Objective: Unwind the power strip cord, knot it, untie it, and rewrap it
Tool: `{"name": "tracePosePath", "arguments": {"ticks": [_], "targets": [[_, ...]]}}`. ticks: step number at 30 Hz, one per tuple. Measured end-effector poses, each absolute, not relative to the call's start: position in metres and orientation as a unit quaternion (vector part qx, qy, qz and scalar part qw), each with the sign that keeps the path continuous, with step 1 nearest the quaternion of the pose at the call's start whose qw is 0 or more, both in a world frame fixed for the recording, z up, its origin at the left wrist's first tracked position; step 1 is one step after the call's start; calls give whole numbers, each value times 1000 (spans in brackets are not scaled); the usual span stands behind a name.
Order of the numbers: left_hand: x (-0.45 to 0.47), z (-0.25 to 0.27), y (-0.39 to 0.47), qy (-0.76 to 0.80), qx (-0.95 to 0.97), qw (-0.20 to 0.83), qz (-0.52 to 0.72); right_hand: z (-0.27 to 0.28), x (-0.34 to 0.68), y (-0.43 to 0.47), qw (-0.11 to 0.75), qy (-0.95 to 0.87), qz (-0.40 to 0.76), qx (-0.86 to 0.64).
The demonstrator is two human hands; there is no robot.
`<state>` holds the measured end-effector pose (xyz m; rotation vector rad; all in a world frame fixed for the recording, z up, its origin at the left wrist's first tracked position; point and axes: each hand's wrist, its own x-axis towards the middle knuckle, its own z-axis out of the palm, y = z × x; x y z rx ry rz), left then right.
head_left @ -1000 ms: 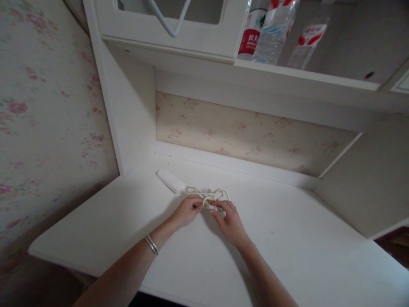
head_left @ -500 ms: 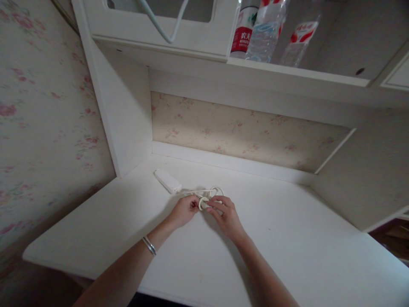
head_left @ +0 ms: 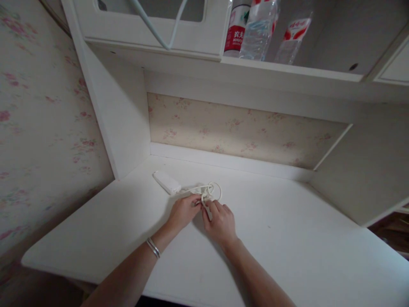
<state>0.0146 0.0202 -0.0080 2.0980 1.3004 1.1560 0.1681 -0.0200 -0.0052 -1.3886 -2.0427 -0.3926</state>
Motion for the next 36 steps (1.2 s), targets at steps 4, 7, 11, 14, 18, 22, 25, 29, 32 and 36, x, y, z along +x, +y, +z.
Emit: {"name": "tracePosePath", "arguments": {"ticks": [4, 7, 11, 14, 18, 22, 25, 29, 32, 36], "targets": [[15, -7, 19, 477, 760, 197, 396, -9, 165, -21, 260, -761, -151, -575], [15, -8, 21, 483, 769, 186, 374, -13, 164, -20, 230, -761, -168, -583], [15, -11, 23, 483, 782, 150, 364, -16, 159, -17, 205, -773, -193, -569], [15, -11, 24, 488, 788, 123, 354, -17, 158, -13, 212, -779, -207, -553], [15, -9, 23, 506, 790, 96, 333, -17, 164, -8, 238, -778, -217, -540], [17, -6, 24, 521, 792, 85, 306, -16, 170, -6, 252, -750, -188, -582], [19, -5, 24, 525, 795, 74, 294, -13, 170, -6, 265, -729, -133, -617], [24, -5, 22, 525, 800, 64, 285, -8, 171, -4, 317, -702, -16, -637], [24, -5, 23, 526, 795, 69, 294, -6, 178, 3, 369, -675, 87, -633], [16, -6, 29, 524, 778, 125, 324, -10, 202, 20, 419, -602, 184, -654]]}}
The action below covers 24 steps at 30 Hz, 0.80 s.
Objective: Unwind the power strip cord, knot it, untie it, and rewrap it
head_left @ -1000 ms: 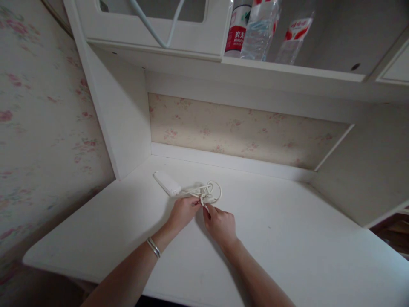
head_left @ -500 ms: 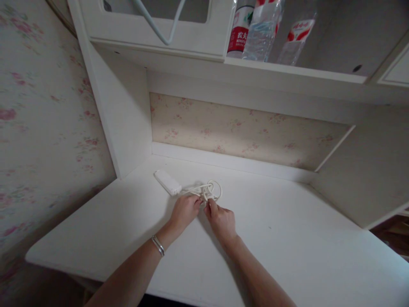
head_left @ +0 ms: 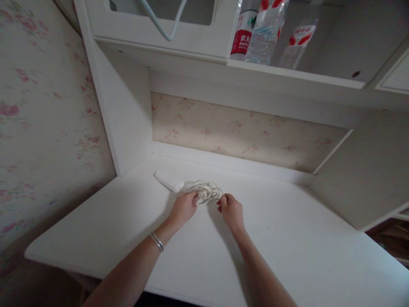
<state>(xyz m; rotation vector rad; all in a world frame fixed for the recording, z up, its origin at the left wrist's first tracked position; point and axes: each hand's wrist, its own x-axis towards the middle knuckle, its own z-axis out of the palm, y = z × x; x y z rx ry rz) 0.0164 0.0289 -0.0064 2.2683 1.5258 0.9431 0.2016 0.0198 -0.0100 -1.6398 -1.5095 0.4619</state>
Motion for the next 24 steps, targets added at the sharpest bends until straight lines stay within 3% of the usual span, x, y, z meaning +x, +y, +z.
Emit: {"name": "tracePosePath", "arguments": {"ticks": [5, 10, 20, 24], "targets": [[8, -12, 32, 420, 824, 197, 326, -17, 226, 32, 454, -590, 279, -606], [13, -17, 21, 340, 873, 181, 299, -14, 217, 23, 474, -649, 230, -549], [19, -7, 0, 308, 909, 116, 255, -1, 203, 3, 356, -742, 121, -555], [-21, 8, 19, 404, 857, 74, 312, 1, 200, -10, 318, -746, 56, -583]]}}
